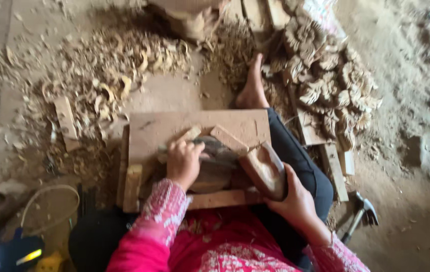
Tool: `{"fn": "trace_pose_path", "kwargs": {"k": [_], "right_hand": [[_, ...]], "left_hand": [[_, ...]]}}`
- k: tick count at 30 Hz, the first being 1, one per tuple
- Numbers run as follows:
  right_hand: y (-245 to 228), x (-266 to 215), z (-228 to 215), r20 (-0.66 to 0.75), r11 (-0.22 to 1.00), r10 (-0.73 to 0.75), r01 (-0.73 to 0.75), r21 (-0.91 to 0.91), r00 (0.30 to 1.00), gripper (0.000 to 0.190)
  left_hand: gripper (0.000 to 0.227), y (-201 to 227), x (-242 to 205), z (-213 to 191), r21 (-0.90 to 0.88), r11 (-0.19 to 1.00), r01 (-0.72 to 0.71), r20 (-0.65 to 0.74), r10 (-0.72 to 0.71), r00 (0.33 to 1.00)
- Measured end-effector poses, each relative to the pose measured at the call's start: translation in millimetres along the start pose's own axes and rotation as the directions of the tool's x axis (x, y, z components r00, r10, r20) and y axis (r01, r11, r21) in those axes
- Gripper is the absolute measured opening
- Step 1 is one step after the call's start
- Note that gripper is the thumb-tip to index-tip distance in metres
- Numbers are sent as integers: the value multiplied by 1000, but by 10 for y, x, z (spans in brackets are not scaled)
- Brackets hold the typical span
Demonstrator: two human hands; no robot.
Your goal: The person carves a decorative floral pattern into a piece of wood using a chisel and a wooden mallet. They repeatedly strike the chisel to shape the wood, creating a detailed design.
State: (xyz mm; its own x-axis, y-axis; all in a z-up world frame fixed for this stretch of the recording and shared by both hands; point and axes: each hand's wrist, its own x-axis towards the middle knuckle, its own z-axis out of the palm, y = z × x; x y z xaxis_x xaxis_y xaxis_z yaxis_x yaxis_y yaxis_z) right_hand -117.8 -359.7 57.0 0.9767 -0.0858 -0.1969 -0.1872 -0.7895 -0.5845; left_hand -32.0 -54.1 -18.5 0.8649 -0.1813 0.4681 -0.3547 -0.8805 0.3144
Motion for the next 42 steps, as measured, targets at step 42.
{"fn": "trace_pose_path", "kwargs": {"k": [42], "right_hand": [[138, 82, 65, -12, 1000, -20, 20, 13, 1000, 109]], "left_hand": [[27, 62, -1596, -19, -903, 81, 422, 363, -382, 850]]}}
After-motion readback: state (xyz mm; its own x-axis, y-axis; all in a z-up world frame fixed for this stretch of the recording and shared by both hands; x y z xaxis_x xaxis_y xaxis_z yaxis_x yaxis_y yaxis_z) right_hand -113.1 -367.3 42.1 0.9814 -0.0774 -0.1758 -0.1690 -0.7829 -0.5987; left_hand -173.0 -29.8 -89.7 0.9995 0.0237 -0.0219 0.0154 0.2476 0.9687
